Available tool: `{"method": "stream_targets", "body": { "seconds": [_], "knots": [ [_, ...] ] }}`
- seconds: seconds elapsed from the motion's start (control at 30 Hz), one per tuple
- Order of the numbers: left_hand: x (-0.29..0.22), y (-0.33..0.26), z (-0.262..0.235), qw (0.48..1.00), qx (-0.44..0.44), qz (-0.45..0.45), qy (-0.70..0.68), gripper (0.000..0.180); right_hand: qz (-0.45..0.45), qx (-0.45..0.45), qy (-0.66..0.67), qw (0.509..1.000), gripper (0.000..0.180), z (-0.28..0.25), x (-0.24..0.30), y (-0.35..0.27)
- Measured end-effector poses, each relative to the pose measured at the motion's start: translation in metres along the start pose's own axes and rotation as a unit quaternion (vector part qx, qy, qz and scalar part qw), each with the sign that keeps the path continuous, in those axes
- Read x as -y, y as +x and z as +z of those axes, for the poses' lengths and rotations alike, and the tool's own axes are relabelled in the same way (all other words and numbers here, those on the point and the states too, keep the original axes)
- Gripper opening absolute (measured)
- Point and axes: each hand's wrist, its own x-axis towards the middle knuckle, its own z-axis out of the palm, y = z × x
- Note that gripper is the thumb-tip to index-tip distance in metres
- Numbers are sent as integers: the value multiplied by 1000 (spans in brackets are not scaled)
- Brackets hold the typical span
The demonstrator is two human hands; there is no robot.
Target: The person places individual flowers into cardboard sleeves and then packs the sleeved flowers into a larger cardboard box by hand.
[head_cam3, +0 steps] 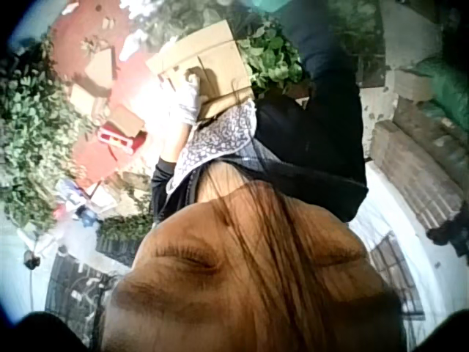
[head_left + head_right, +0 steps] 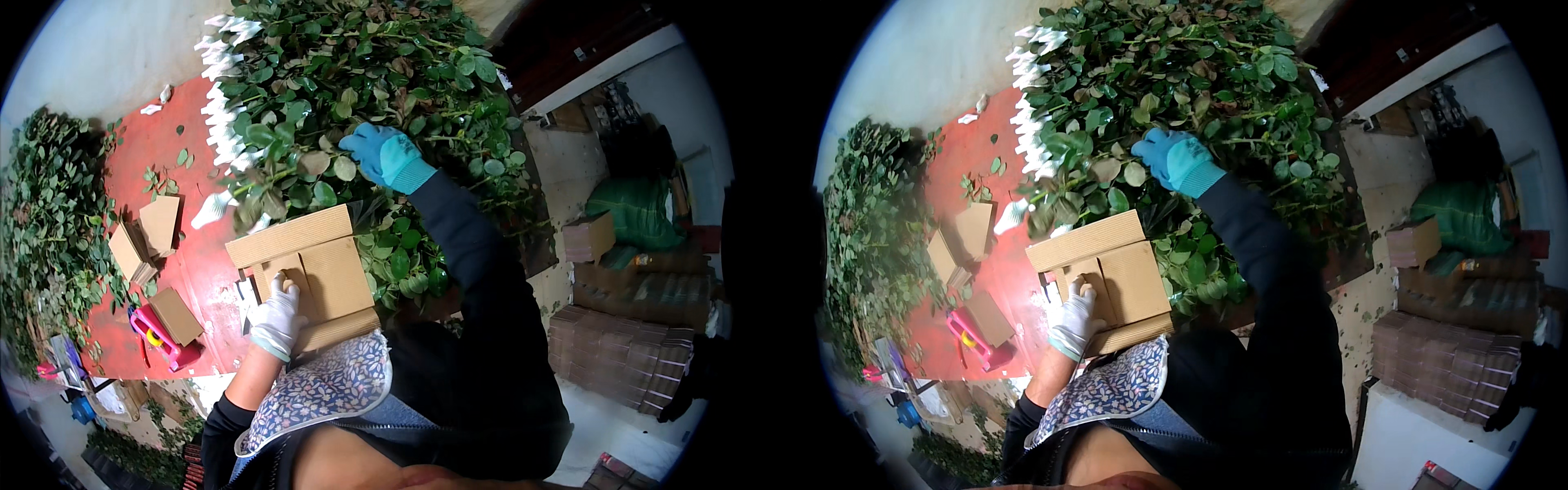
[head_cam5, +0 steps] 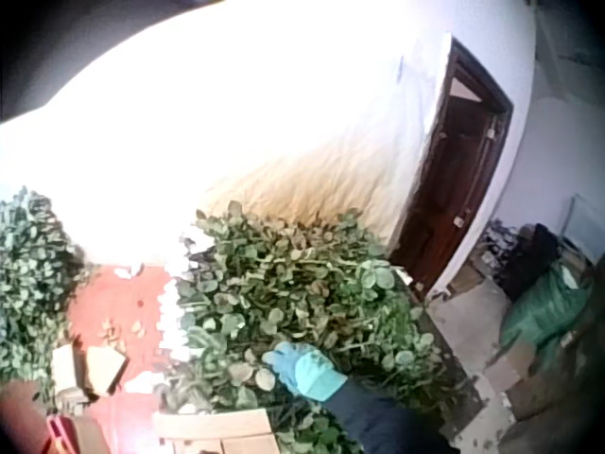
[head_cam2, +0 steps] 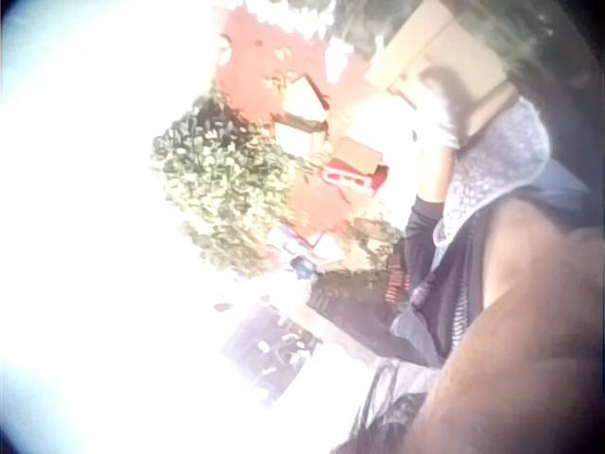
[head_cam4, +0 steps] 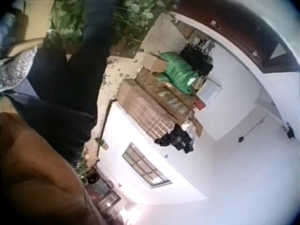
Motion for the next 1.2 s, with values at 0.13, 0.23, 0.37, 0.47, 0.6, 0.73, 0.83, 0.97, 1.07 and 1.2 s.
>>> {"method": "stream_targets", "body": {
  "seconds": [0.13, 0.23, 0.37, 0.47, 0.6, 0.73, 0.83, 0.97, 1.07, 1.2],
  "knots": [
    [5, -1, 5, 1000, -22, 18, -1, 68, -8, 35, 27, 999, 33, 18, 6, 3],
    [7, 1, 12, 999, -40, 33, -3, 70, 24, 140, -60, 988, 34, 40, -6, -12],
    [5, 2, 14, 998, -48, 28, -10, 71, 1, 155, -2, 988, 42, 22, -9, -23],
    [3, -4, 6, 999, -46, 6, -1, 71, -12, 102, 6, 995, 47, -24, 12, 20],
    [1, -5, 7, 998, -56, 18, 16, 70, 5, 67, 13, 998, 62, -15, -15, 83],
    [46, 24, 103, 959, -207, 40, 191, 66, 26, 172, -8, 985, 60, 52, -45, 110],
    [8, 2, 29, 997, -67, 1, 38, 61, 1, 259, -1, 966, 57, 68, -38, 79],
    [-5, -5, 7, 998, -35, -29, -51, 59, -65, 266, 52, 960, 50, 78, -22, 15],
    [-7, -6, 3, 997, -27, -36, -68, 59, -57, 252, 80, 963, 54, 78, -24, 13],
    [-8, -3, -1, 996, -27, -39, -75, 58, -67, 340, 76, 935, 57, 73, -34, 39]
  ]
}}
